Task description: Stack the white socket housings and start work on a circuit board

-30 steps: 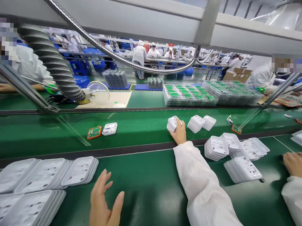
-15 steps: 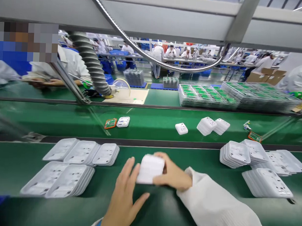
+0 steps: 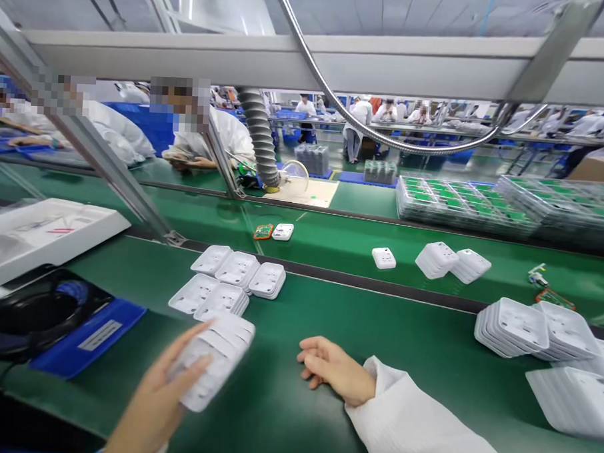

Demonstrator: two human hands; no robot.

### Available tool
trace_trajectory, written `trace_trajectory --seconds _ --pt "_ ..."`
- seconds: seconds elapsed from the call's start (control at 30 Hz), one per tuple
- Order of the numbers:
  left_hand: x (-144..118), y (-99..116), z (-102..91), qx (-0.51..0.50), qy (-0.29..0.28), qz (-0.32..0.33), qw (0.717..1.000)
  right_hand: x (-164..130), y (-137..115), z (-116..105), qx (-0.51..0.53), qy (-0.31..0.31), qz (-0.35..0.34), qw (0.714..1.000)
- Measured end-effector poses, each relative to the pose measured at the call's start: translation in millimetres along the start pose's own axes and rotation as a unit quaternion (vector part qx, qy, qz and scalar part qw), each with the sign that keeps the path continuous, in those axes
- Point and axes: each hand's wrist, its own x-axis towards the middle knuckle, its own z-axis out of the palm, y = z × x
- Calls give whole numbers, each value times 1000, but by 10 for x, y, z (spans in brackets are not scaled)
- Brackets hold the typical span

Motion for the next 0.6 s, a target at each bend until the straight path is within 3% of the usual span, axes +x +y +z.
trace_trajectory --seconds 0.13,0.17,0.27,0.33,0.47,0.6 --pt "349 451 -509 -37 247 61 966 10 13 -101 10 33 2 999" --pt "481 547 -606 -7 263 55 963 13 21 -116 15 32 -1 999" --pt "897 704 -794 5 255 35 966 24 46 -129 15 30 -8 999" --pt "1136 680 -851 24 242 -33 969 33 60 -125 16 33 -11 999" --pt "1444 429 -886 52 200 -128 970 40 70 -124 21 32 -16 999" --pt "1621 190 -895 93 170 -121 973 42 68 -132 23 29 -16 999"
